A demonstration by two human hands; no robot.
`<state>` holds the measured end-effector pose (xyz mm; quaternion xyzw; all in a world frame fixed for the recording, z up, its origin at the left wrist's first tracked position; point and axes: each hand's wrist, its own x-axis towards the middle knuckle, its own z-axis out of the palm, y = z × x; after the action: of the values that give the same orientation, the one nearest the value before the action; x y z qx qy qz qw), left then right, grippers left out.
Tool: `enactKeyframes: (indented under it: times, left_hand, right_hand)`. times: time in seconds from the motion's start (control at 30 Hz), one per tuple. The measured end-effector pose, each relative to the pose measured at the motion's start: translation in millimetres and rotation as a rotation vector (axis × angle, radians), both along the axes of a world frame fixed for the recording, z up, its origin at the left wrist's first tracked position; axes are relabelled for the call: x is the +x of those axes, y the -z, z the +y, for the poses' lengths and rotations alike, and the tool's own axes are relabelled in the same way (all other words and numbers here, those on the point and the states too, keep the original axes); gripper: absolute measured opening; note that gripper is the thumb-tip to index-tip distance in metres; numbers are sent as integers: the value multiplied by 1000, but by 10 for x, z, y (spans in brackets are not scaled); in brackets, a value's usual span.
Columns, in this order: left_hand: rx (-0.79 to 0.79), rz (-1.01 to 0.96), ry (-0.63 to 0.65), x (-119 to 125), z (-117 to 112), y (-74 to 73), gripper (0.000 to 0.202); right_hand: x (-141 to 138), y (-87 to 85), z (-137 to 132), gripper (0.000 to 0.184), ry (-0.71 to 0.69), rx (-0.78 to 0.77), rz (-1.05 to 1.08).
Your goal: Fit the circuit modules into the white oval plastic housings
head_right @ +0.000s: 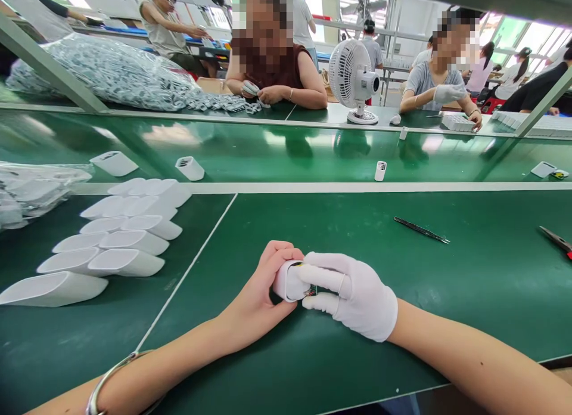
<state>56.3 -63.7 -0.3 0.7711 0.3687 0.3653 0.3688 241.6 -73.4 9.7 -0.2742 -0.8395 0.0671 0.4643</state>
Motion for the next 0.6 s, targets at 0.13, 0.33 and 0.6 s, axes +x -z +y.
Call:
enactKeyframes:
  times: [0.13,0.33,0.6]
  left_hand:
    - [-36,11,-17,2,-3,-17,41]
    - [-76,32,-30,5,2,-29,43]
    - [-28,-4,6,7,-8,-27,45]
  right_hand:
    - [0,18,-21,45,-75,-160,114]
    - [4,89,-40,65,-144,-393,313]
    - [45,12,-14,44,-109,-229,175]
